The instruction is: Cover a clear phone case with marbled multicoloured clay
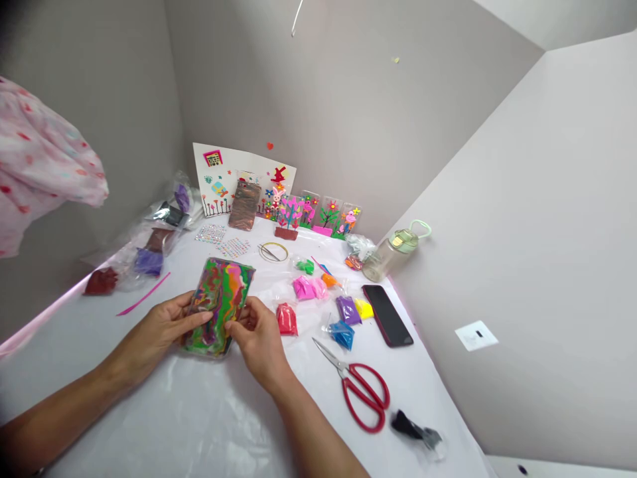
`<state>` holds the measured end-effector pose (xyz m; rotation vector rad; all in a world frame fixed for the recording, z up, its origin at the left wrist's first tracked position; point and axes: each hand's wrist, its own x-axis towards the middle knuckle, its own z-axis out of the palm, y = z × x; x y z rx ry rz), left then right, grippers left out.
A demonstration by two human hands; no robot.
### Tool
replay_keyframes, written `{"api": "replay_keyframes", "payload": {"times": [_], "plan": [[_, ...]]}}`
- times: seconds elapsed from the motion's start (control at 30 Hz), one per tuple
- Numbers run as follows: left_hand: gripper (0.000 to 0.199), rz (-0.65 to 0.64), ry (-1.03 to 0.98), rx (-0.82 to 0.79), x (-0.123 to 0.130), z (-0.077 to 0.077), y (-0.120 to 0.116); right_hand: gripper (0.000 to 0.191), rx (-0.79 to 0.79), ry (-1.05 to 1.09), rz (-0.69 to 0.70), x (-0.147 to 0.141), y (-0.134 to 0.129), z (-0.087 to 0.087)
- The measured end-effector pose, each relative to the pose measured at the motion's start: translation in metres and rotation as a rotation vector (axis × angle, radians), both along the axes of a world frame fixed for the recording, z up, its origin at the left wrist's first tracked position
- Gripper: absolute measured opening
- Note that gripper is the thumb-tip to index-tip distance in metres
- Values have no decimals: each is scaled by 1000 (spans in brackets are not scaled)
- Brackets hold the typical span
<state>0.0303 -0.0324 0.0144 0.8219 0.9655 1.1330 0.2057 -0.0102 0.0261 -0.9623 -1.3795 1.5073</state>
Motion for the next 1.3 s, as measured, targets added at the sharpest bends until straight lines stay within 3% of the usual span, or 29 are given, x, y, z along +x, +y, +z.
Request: {"api": "replay_keyframes", "payload": {"times": [0.1, 0.23, 0.37, 1.1, 1.3], "plan": [[49, -3, 71, -7, 0, -3, 0, 18, -48, 34, 6, -1, 0, -3], [48, 34, 137, -7, -1, -8, -1, 20, 8, -7, 9, -1, -1, -3], [53, -7, 165, -1, 1, -10, -1, 27, -43, 100, 37, 0, -1, -2], [55, -44, 179, 12, 5, -6, -3, 28, -66, 206, 22, -1, 0, -2], [28, -50, 227, 0, 3, -8, -2, 29, -62, 228, 1, -1, -2, 1]]}}
